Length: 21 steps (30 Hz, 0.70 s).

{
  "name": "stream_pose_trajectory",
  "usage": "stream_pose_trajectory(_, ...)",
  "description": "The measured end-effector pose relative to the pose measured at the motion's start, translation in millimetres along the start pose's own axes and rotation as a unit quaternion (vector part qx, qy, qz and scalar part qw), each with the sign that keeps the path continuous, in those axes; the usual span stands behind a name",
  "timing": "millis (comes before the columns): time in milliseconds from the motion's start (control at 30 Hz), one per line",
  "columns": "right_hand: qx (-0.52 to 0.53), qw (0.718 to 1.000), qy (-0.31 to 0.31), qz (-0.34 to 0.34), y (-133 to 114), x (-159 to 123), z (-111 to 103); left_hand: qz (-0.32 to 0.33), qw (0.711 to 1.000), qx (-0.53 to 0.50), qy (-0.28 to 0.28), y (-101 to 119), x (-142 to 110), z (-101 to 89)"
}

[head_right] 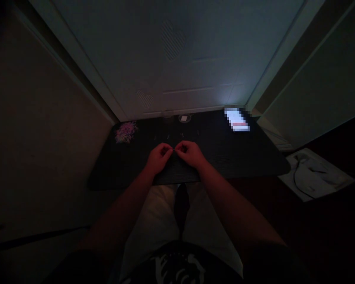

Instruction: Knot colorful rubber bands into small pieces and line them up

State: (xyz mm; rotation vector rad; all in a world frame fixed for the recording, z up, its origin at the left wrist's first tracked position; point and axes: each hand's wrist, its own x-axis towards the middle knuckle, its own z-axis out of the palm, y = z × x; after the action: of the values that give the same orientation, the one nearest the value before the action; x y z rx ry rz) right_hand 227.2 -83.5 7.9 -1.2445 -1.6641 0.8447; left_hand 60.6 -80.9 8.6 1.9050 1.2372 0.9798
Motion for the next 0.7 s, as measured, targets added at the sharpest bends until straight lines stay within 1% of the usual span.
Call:
stream_pose_trajectory(167, -0.001, 1.0, -0.004, -0.001, 1.1, 0.4, -0.2, -0.002, 1.0, -0.004, -0.005, 0.1, 0.0, 0.4)
stream_pose_trajectory(400, 0.009, 1.0, -0.007, -0.017, 5.5, 1.0, 0.3, -0.007, 1.0, 0.004, -0.003, 2.2, 0.0, 0.4)
stream_pose_trajectory(533, -0.004, 0.999, -0.004, -0.032, 5.5, 0.9, -0.2, -0.01, 1.0, 0.009, -0.003, 2.6, 0.1, 0.4)
stream_pose_trajectory(700, -0.009, 1.0, -0.002, -0.02, 3.1, 0.6, -0.5, -0.01, 1.0, 0.008, -0.006, 1.4, 0.3, 0.6)
